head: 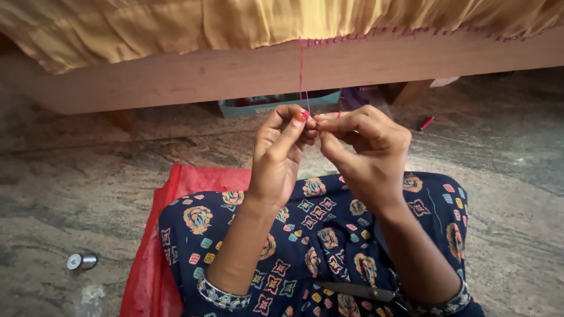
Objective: Creating decorative tassels by tying pink thread and beads to the edge of a yellow fabric.
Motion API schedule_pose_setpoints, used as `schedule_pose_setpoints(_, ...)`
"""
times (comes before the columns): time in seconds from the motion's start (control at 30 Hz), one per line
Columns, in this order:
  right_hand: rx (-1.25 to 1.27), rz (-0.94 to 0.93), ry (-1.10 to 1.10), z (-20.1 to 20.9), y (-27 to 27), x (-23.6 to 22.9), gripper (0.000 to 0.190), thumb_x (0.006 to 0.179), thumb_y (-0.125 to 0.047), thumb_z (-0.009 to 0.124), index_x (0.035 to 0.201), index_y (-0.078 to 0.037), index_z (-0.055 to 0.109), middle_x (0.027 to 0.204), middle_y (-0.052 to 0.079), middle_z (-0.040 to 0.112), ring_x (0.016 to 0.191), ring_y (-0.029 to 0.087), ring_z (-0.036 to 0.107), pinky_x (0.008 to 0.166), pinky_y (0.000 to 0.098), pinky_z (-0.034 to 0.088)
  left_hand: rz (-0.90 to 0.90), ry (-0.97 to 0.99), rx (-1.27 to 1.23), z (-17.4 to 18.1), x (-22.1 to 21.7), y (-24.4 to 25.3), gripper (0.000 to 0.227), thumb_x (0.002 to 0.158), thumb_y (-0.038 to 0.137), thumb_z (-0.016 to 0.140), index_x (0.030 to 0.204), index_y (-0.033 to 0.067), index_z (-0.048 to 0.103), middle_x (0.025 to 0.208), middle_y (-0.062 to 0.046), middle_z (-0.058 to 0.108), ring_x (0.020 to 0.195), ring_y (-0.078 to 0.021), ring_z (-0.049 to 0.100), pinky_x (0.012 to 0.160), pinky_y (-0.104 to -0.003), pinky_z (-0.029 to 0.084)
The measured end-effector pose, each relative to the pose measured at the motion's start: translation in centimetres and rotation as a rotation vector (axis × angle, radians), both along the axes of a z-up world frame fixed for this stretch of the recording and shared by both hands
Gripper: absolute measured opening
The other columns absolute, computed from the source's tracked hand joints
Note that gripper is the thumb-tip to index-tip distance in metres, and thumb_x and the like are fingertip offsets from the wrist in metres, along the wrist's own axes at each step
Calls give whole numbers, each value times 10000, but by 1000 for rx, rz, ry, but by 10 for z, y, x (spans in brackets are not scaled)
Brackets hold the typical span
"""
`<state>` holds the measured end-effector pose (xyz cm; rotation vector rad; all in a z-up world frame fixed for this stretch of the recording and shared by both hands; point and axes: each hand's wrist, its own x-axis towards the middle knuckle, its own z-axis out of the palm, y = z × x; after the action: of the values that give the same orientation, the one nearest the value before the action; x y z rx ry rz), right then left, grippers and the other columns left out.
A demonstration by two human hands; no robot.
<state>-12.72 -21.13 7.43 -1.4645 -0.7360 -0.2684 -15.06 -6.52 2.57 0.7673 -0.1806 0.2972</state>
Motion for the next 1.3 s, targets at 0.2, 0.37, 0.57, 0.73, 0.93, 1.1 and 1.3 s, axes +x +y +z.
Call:
schedule_pose_setpoints(0.2,-66,-68,86,-1,2,3,116,931,48,744,1046,39,759,1024,91,725,931,117,740,818,229,614,-7,0,18,-1,0,-1,85,1079,116,604,1120,44,621,1037,-48,684,967,-126,643,905,-279,505)
schedule_pose_setpoints(0.37,-49,-63,30,-8,0,4,100,924,51,727,1019,33,752,1076,105,758,937,109,726,778,206,575,-21,15,-42,-4,1,-2,77,1081,116,604,1121,51,616,1024,-46,679,959,-118,632,916,-276,502)
schedule_pose_setpoints(0.57,-66,-78,-1,-8,0,5,87,916,53,733,999,38,754,1062,118,763,944,121,737,784,219,585,-20,22,-42,-4,2,-2,73,1081,120,606,1114,56,615,1023,-43,678,959,-116,628,926,-274,503)
schedule_pose_setpoints(0.73,-57,-56,36,-9,0,6,84,917,52,729,996,38,752,1066,117,761,938,130,748,781,223,608,-17,30,-34,-6,3,-3,80,1073,120,608,1117,54,621,1015,-48,678,954,-127,637,918,-281,507)
schedule_pose_setpoints(0.93,-37,-83,39,-15,4,9,116,924,50,742,1039,45,757,1036,107,750,911,127,736,794,231,608,45,41,66,-11,6,-4,82,1063,92,603,1113,32,626,1020,-45,679,948,-120,629,877,-276,496)
schedule_pose_setpoints(1.1,-126,-128,38,-18,6,16,172,957,-29,744,1120,23,762,977,107,758,863,116,714,759,233,571,470,70,802,-4,6,-3,47,1007,21,646,1049,7,663,930,-50,711,849,-145,662,764,-302,545)
schedule_pose_setpoints(1.3,-297,-187,164,-12,6,22,146,927,-73,729,1057,-22,771,867,77,808,759,79,733,664,224,561,717,-88,1178,14,3,-4,99,905,-15,715,993,13,678,916,-125,718,816,-248,740,718,-343,561)
